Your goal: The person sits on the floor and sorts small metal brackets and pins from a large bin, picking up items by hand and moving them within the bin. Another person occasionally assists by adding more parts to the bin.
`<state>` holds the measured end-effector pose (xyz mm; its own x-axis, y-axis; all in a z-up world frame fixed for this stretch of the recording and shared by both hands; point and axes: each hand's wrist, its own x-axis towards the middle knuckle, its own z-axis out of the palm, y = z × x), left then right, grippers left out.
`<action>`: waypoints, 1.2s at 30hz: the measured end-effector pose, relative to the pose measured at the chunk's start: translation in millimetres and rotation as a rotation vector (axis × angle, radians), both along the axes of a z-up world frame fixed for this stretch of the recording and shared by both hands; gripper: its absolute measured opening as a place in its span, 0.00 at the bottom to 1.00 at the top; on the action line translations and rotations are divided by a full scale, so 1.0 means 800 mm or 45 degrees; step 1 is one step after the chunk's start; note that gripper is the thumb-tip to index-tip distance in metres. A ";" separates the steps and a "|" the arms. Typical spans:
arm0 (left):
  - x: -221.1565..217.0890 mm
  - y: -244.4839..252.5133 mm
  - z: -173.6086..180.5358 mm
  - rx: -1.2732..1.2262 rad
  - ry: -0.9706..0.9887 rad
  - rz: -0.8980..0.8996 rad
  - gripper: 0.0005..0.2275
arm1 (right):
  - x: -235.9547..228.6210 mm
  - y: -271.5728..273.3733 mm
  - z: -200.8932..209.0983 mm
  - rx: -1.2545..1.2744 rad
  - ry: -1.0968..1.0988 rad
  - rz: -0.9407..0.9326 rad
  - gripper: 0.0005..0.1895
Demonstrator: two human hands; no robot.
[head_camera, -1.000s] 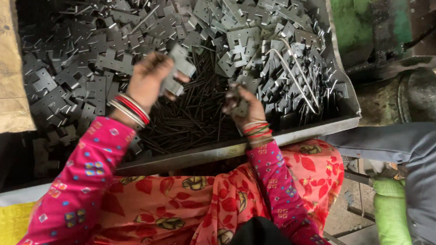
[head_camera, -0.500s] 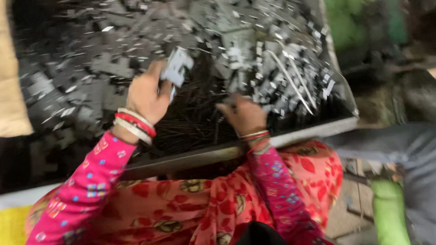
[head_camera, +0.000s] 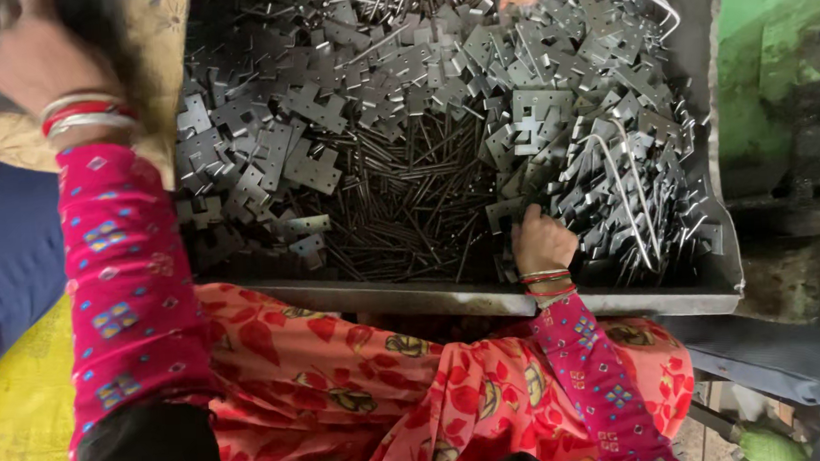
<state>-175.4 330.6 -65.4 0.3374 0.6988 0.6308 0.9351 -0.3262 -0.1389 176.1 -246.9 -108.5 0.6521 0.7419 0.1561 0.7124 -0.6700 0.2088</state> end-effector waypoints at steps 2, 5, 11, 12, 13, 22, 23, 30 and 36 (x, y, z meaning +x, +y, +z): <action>-0.003 -0.007 0.001 0.136 -0.095 -0.116 0.16 | 0.003 0.009 0.003 0.045 0.010 -0.029 0.16; 0.042 -0.061 0.034 0.205 -0.218 -0.300 0.18 | -0.008 0.008 0.009 0.154 0.029 -0.023 0.15; 0.176 -0.227 0.079 -1.095 0.386 -0.614 0.24 | -0.020 0.015 0.047 0.951 0.746 0.196 0.10; 0.181 -0.251 0.066 -1.070 0.608 -0.667 0.21 | -0.021 0.016 0.056 1.170 0.993 0.271 0.09; 0.185 -0.267 0.052 -1.107 0.689 -0.740 0.16 | -0.022 0.016 0.066 1.305 1.263 0.071 0.08; 0.214 -0.316 -0.069 -0.550 1.114 -0.703 0.21 | -0.047 0.027 0.115 1.635 1.899 -0.318 0.07; 0.215 -0.316 -0.066 -0.549 1.086 -0.720 0.20 | -0.050 0.022 0.120 1.631 1.934 -0.331 0.07; 0.204 -0.281 0.031 -1.071 0.852 -0.802 0.28 | -0.052 0.010 0.141 1.811 1.554 0.230 0.08; 0.191 -0.256 0.100 -1.434 0.316 -1.021 0.31 | -0.037 -0.009 0.148 2.284 2.070 0.427 0.17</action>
